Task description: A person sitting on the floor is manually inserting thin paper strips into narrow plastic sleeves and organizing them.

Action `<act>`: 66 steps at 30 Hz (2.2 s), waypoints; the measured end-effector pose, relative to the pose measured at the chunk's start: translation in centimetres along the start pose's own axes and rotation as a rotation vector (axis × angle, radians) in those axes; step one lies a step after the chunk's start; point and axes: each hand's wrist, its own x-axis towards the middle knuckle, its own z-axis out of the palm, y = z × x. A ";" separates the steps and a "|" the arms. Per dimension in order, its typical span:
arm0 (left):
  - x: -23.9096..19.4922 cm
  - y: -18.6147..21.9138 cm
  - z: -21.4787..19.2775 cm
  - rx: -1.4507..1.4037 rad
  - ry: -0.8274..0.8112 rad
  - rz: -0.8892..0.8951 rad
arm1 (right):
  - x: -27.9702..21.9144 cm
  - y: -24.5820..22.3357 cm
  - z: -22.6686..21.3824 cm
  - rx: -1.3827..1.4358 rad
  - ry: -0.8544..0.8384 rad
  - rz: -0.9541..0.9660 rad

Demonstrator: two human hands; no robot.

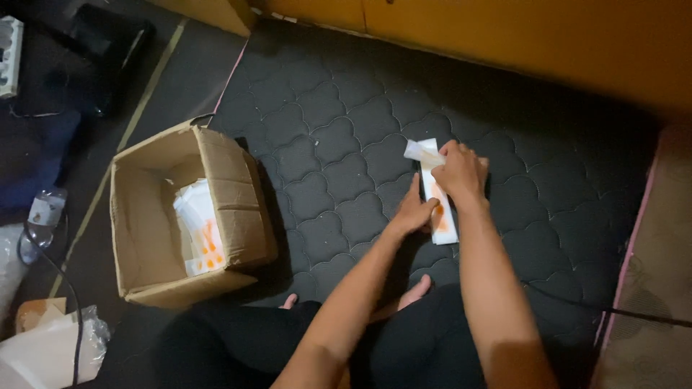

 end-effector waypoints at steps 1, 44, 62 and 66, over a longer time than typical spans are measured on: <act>-0.2 0.0 0.1 0.001 0.002 -0.001 | 0.6 0.6 1.1 0.002 0.000 -0.002; -15.8 -28.5 -40.8 0.174 0.599 -0.454 | -14.9 -44.3 27.4 -0.204 -0.484 -0.177; -22.6 -19.7 -41.8 -0.338 0.775 0.013 | -17.6 -48.1 15.6 0.614 -0.321 -0.218; -29.1 -14.4 -38.8 -0.635 0.732 0.412 | -20.5 -45.3 10.0 0.660 -0.290 -0.452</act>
